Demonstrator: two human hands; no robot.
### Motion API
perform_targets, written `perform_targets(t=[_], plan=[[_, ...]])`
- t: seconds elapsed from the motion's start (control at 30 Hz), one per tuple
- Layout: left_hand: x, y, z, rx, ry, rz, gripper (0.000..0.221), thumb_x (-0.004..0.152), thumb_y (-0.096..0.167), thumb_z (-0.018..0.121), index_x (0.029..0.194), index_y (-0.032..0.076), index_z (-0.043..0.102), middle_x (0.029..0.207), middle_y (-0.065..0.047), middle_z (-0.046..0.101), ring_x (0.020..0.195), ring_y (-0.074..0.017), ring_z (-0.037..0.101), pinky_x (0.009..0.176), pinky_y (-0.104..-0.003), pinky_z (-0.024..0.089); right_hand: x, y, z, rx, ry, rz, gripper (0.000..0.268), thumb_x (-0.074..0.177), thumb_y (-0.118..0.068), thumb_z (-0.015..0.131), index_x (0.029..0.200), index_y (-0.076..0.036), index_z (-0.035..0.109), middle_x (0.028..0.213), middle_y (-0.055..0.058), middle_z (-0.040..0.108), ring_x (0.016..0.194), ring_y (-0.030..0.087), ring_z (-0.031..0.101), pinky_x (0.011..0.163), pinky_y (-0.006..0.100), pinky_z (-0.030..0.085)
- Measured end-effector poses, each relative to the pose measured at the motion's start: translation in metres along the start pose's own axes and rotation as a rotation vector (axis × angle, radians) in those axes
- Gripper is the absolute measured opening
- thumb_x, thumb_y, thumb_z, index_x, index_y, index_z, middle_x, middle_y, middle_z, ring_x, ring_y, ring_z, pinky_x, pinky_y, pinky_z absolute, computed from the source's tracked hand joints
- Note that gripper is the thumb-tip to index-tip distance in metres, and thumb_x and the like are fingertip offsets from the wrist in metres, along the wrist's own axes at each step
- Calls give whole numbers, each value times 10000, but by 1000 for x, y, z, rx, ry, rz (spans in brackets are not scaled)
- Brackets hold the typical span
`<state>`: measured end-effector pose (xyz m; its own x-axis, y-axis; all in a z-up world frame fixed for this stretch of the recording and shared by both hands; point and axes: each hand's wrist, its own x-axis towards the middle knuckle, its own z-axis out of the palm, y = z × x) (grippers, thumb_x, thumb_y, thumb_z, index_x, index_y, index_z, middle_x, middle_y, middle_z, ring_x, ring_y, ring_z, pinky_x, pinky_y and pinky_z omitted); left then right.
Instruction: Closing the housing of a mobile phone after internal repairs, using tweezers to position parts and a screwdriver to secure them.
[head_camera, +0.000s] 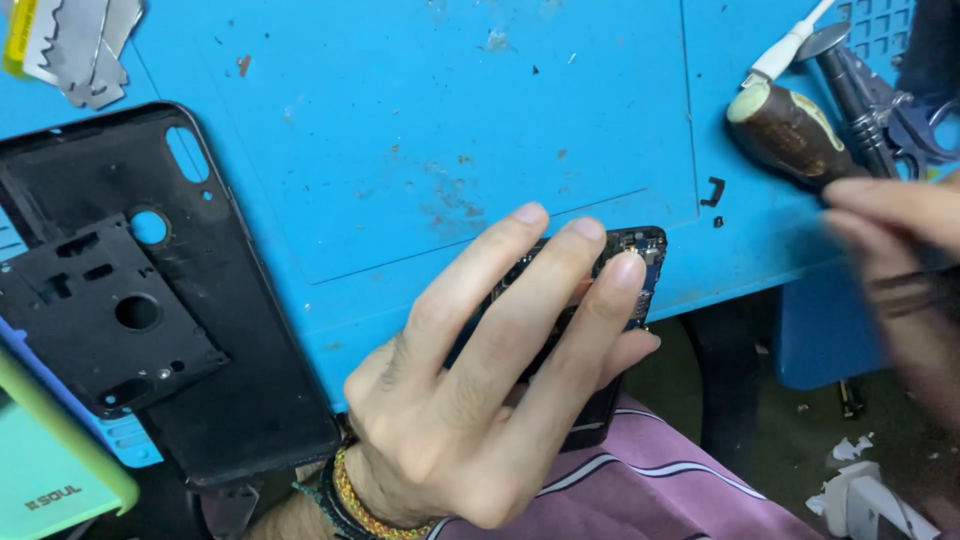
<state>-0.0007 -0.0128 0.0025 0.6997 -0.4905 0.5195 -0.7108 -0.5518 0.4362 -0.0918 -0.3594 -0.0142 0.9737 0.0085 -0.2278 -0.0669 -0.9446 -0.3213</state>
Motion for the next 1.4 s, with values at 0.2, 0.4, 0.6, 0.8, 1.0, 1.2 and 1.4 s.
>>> perform_targets(t=[0.2, 0.4, 0.6, 0.8, 1.0, 1.2, 1.4], plan=[[0, -1, -1, 4, 4, 9, 256, 1146, 280, 642, 1269, 101, 778, 1224, -59, 816, 1127, -260, 831, 943, -312, 697, 18, -98, -25, -18, 82, -169, 316, 1095, -19, 815, 1397, 54, 763, 1136, 221, 656, 1015, 305, 638, 1007, 428, 532], [-2, -1, -3, -26, 27, -8, 275, 1153, 272, 615, 1274, 88, 780, 1226, -66, 818, 1137, -273, 830, 950, -321, 702, 20, -100, -14, -3, 121, -198, 302, 1097, -16, 840, 1390, 39, 787, 1195, 232, 655, 1022, 297, 663, 990, 421, 552], [-1, -2, -5, -46, 15, 0, 284, 1164, 254, 582, 1274, 87, 784, 1241, -70, 809, 1147, -274, 826, 983, -334, 695, 22, -109, -15, 27, 140, -163, 262, 1118, -1, 864, 1364, 39, 782, 1241, 245, 669, 1077, 300, 663, 1064, 430, 549], [-1, -4, -5, -62, 15, 4, 299, 1168, 240, 563, 1263, 78, 796, 1247, -79, 801, 1151, -279, 814, 1006, -337, 680, 21, -104, -10, 4, 135, -156, 253, 1123, -33, 844, 1348, 58, 772, 1263, 273, 660, 1080, 342, 663, 1039, 463, 538], [-3, -4, -6, -57, 23, 3, 297, 1178, 238, 553, 1255, 76, 790, 1254, -75, 795, 1169, -270, 808, 984, -330, 698, 23, -94, -12, -78, 95, -240, 311, 1111, -59, 817, 1400, 38, 757, 1245, 264, 636, 1051, 344, 654, 1024, 471, 544], [-4, -5, -6, -52, 34, 19, 302, 1182, 231, 541, 1251, 65, 783, 1257, -75, 796, 1165, -275, 820, 1003, -320, 680, 32, -79, -30, -213, -75, -440, 529, 1003, -108, 725, 1522, -31, 661, 1195, 146, 640, 900, 269, 685, 905, 430, 553], [-5, -5, -5, -24, 58, 14, 310, 1188, 231, 523, 1249, 83, 789, 1255, -59, 797, 1166, -253, 818, 980, -293, 681, 40, -29, -10, -133, -205, -257, 524, 925, -80, 724, 1447, -76, 684, 888, 87, 677, 729, 225, 720, 716, 335, 563]])
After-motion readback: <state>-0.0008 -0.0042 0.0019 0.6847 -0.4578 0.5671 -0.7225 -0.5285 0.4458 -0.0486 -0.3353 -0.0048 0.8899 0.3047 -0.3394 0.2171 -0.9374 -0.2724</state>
